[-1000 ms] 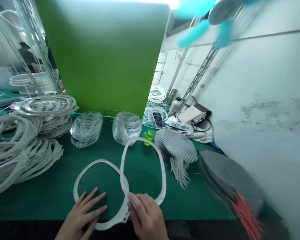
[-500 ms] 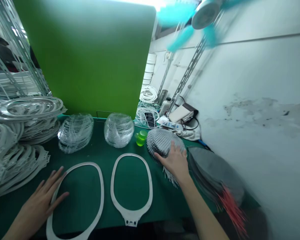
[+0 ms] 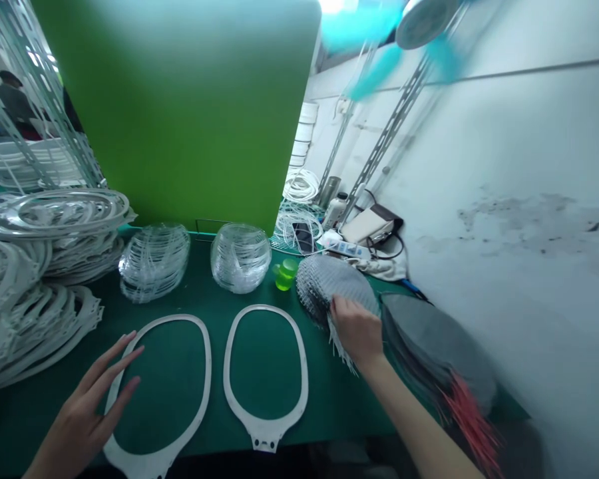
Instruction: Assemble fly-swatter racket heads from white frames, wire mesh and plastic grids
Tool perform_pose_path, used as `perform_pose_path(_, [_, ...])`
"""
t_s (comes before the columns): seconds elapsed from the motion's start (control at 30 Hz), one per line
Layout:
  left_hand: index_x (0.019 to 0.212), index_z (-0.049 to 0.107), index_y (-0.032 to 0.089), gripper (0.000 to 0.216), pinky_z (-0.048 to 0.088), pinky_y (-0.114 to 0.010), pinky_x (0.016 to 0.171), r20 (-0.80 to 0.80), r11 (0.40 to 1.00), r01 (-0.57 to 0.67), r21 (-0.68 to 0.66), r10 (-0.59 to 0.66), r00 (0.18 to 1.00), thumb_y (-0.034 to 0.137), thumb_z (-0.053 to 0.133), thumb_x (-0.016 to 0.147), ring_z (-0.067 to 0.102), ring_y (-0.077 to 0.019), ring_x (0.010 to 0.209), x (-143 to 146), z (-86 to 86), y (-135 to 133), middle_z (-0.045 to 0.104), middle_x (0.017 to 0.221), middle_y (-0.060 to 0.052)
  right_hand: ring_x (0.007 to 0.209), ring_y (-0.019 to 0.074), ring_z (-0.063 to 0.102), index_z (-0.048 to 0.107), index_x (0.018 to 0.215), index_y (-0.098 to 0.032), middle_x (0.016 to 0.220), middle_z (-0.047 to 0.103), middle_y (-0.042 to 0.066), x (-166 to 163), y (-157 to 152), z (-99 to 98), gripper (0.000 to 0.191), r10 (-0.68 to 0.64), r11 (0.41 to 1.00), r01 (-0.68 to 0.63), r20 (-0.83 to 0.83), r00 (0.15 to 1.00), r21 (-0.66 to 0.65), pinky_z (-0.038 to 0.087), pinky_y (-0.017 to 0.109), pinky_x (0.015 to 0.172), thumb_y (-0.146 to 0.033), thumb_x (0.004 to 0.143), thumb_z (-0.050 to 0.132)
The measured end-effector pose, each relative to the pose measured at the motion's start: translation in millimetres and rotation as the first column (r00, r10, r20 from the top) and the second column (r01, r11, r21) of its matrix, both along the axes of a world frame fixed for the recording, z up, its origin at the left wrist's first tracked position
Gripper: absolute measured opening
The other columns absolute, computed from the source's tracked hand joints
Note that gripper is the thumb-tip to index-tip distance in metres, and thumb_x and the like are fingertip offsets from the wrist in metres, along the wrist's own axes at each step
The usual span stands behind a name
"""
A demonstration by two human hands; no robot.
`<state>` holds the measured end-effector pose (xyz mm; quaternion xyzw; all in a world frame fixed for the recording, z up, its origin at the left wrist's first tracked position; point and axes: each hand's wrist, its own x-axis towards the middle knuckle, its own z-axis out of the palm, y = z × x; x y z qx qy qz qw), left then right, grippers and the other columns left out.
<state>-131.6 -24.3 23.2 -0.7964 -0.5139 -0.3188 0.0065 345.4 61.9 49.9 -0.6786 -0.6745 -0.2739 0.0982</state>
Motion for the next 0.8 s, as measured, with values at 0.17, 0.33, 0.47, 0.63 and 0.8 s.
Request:
perform_pose_path(0.17, [0.145,0.048,0.031,0.046,0.058,-0.034,0.098,0.049,0.998,0.052,0.033,-0.053,0.997,0.026,0.051,0.099,0.051,-0.0260,0.136,20,9.1,-20,0.048,0.151,-0.004,0.088,0.0261,0.066,0.069,0.113,-0.010,0.088,0.073,0.013,-7,-8,-5.3,0.038,0.093,0.993,-0.092,-0.007,0.996,0.073,0.042,0.031,0.067,-0.040,0.097,0.049])
perform_pose_path(0.33, [0.142,0.050,0.030,0.043,0.057,-0.031,0.098,0.072,0.999,0.026,-0.036,-0.024,0.997,0.024,0.050,0.100,0.051,-0.0244,0.137,18,4.9,-31,0.048,0.151,-0.004,0.078,0.0217,0.068,0.073,0.105,-0.016,0.092,0.076,0.011,-8,-15,-5.8,0.032,0.077,0.997,-0.074,-0.124,0.989,0.030,0.041,0.028,0.060,-0.034,0.097,0.048])
perform_pose_path(0.47, [0.140,0.052,0.030,0.042,0.058,-0.032,0.097,0.090,0.999,0.022,-0.045,-0.018,0.996,0.024,0.050,0.099,0.052,-0.0253,0.136,18,4.6,-32,0.049,0.150,-0.004,0.061,0.0190,0.063,0.075,0.091,-0.017,0.071,0.072,0.009,-8,-7,8.7,0.032,-0.081,0.994,0.089,-0.115,0.990,0.069,0.026,0.027,0.050,-0.034,0.095,0.049])
perform_pose_path(0.63, [0.139,0.054,0.033,0.043,0.060,-0.032,0.094,0.169,0.998,0.041,-0.047,-0.032,0.985,0.024,0.053,0.098,0.054,-0.0270,0.134,25,6.5,-35,0.053,0.147,-0.004,0.062,0.0229,0.066,0.077,0.093,-0.012,0.071,0.074,0.014,10,15,57.9,0.033,-0.194,0.942,0.228,-0.155,0.969,0.245,0.027,0.028,0.051,-0.032,0.092,0.051])
perform_pose_path(0.8, [0.133,0.060,0.037,0.039,0.054,-0.036,0.103,0.469,0.962,0.098,-0.255,0.034,0.882,0.027,0.058,0.095,0.051,-0.0278,0.137,45,20.1,-40,0.054,0.148,-0.002,0.094,0.0333,0.073,0.075,0.104,-0.010,0.101,0.076,0.019,-19,-21,98.1,0.030,0.060,0.842,0.072,-0.225,0.973,0.534,0.054,0.040,0.077,-0.031,0.093,0.057])
